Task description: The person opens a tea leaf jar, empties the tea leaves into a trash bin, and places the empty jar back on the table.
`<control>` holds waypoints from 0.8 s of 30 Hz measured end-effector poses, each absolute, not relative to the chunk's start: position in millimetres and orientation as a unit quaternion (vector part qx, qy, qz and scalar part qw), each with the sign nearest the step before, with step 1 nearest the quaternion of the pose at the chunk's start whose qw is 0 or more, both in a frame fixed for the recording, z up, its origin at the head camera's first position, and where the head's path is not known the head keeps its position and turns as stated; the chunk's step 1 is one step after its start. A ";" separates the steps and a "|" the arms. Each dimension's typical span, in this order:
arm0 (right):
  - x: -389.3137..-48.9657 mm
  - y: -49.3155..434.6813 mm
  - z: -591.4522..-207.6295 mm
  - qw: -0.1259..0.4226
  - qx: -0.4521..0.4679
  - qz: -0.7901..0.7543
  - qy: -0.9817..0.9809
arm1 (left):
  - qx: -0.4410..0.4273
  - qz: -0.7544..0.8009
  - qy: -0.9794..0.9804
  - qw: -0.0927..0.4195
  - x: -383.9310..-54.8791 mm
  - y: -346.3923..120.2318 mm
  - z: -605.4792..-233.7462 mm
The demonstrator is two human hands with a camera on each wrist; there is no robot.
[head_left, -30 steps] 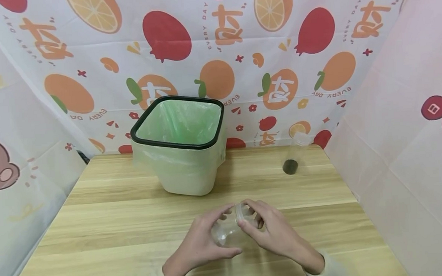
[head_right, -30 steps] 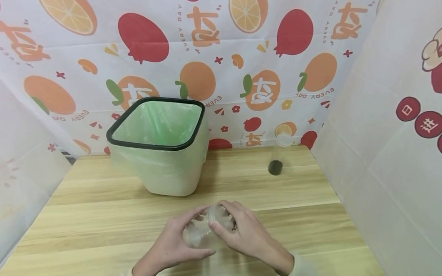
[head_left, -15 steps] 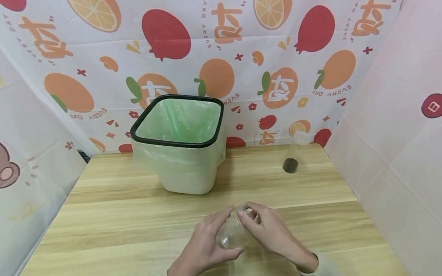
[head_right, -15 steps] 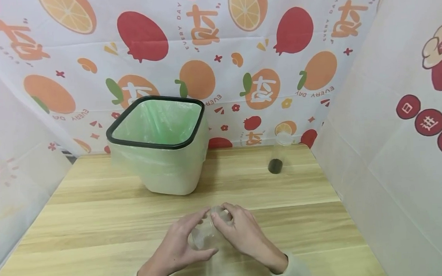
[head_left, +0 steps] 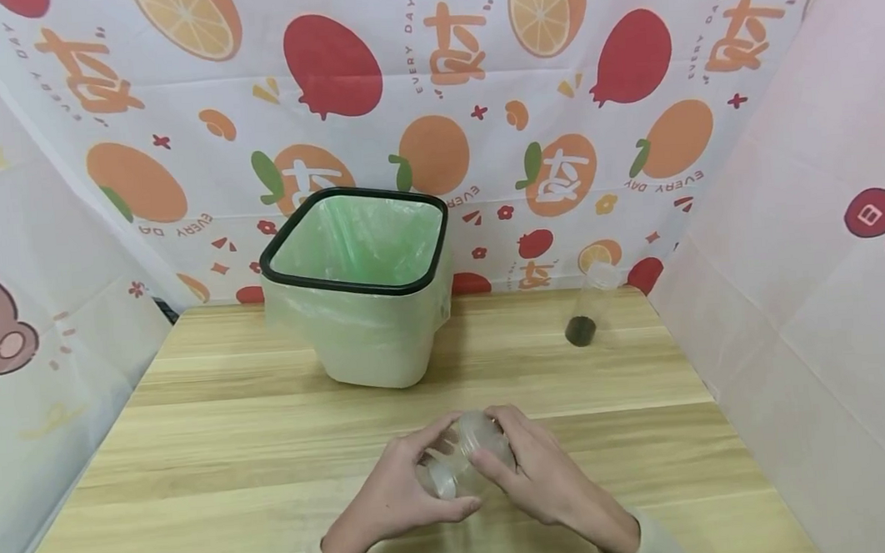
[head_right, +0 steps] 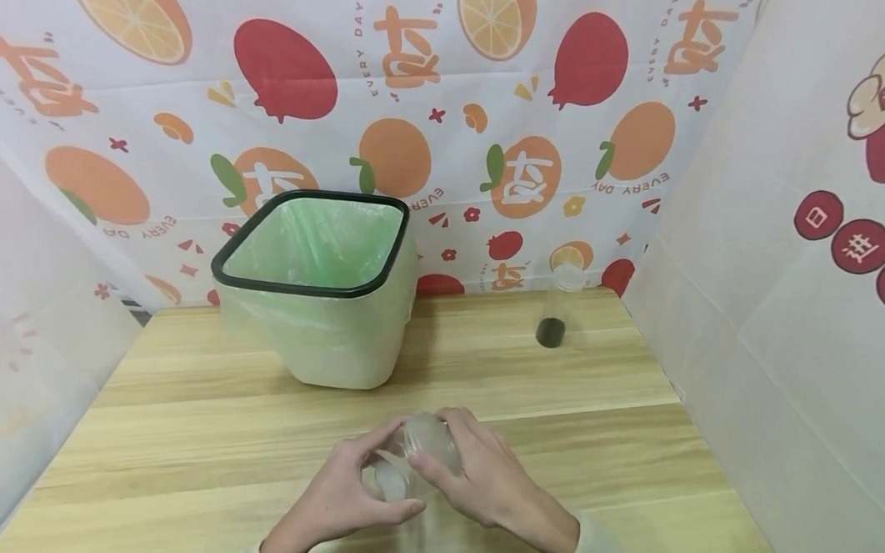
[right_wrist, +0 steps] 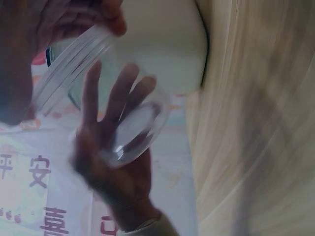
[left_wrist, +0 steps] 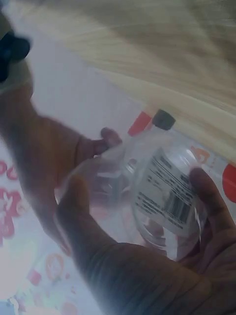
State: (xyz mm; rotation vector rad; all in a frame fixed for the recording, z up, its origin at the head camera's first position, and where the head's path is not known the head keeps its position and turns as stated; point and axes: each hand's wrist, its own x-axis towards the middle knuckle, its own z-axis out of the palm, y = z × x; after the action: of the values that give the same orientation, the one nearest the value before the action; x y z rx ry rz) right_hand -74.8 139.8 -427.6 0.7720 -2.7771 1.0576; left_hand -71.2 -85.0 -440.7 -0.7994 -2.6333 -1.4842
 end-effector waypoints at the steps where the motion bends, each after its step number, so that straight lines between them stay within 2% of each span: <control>1: -75.6 140.8 -428.8 0.054 0.281 0.338 -0.897 | -0.256 -0.491 -0.832 -0.015 -72.6 -88.0 -439.8; 6: -81.3 143.2 -436.3 0.140 0.412 0.325 -0.840 | -0.290 -0.538 -0.784 -0.111 -75.8 -98.2 -438.3; 11: -82.7 138.6 -439.8 0.184 0.441 0.328 -0.815 | -0.312 -0.539 -0.771 -0.136 -72.1 -92.5 -438.7; 16: -79.4 134.7 -438.5 0.207 0.412 0.309 -0.832 | -0.288 -0.531 -0.787 -0.126 -64.6 -78.6 -439.5; 21: -76.1 132.1 -433.1 0.227 0.376 0.292 -0.849 | -0.278 -0.534 -0.795 -0.073 -60.6 -69.9 -440.7; 24: -73.7 130.5 -430.0 0.220 0.349 0.294 -0.862 | -0.285 -0.530 -0.798 -0.037 -60.4 -67.1 -441.7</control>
State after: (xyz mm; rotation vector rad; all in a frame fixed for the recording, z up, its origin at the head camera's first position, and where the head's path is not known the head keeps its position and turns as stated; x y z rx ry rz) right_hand -73.7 130.5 -430.0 0.9646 -2.3854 0.8145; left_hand -60.4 -67.1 -441.7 -0.9178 -2.5678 -1.7054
